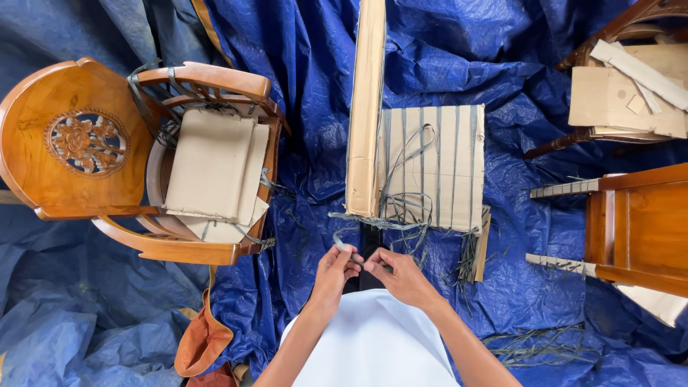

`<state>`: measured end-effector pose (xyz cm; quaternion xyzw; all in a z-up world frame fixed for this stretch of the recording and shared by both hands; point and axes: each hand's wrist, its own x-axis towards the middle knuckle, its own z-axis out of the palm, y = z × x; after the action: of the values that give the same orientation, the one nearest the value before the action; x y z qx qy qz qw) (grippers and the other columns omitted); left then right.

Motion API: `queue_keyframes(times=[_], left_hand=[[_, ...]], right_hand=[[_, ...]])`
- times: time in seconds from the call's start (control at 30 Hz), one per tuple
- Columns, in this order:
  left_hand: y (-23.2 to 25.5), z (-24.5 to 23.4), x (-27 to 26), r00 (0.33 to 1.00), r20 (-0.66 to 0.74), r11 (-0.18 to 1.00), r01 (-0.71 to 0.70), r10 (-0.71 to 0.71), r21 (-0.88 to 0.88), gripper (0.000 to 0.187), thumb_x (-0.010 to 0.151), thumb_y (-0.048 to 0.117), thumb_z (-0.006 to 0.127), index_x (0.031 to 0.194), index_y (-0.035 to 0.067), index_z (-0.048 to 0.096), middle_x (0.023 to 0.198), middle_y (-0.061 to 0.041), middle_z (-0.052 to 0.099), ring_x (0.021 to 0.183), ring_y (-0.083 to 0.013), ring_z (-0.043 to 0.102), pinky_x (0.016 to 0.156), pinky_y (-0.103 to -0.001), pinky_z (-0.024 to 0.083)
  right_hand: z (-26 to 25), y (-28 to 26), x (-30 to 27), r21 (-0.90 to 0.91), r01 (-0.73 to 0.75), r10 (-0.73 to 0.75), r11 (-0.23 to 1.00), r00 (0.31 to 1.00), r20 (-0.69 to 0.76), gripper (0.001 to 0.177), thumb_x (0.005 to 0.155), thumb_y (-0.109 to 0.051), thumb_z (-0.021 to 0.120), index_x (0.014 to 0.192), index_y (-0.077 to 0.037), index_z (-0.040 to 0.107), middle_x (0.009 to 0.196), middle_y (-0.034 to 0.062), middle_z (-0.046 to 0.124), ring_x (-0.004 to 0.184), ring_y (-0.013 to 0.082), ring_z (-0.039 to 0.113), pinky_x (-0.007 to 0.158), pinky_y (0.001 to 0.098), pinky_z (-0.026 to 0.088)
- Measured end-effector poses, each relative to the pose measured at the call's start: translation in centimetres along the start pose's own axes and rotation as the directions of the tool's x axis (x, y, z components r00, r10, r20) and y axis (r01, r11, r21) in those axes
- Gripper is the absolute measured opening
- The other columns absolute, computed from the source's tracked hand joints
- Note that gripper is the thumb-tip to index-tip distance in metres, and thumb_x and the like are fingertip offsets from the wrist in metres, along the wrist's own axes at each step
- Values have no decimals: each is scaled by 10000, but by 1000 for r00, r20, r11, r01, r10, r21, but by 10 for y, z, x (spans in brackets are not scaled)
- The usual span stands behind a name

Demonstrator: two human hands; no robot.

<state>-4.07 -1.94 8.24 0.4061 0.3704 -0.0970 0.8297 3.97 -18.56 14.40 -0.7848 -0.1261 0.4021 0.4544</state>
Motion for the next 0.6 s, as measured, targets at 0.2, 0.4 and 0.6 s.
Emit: queue_keyframes(times=[0.2, 0.4, 0.6], left_hand=[[-29, -46, 51, 988, -150, 990, 1, -23, -144, 222, 1053, 258, 540, 1067, 69, 655, 882, -50, 698, 748, -110, 624, 688, -262, 526], [-43, -100, 65, 947, -320, 983, -36, -24, -181, 241, 1041, 258, 542, 1108, 60, 661, 958, -50, 695, 796, -122, 638, 707, -279, 531], [-7, -95, 77, 895, -444, 994, -4, -44, -107, 280, 1024, 237, 540, 1196, 57, 668, 1061, -67, 702, 896, -144, 657, 779, -296, 542]], right_hand=[[-36, 50, -6, 593, -215, 157, 776, 976, 149, 283, 1037, -248, 579, 986, 14, 675, 609, -87, 336, 522, 59, 280, 452, 254, 207], [-103, 109, -10, 866, 116, 448, 486, 818, -361, 124, 1048, -146, 520, 1021, -46, 589, 634, -69, 369, 475, 51, 294, 401, 242, 217], [-187, 154, 20, 722, 318, 507, 615, 542, -671, 174, 1105, -167, 477, 1116, -55, 610, 752, -32, 521, 532, 46, 395, 440, 221, 286]])
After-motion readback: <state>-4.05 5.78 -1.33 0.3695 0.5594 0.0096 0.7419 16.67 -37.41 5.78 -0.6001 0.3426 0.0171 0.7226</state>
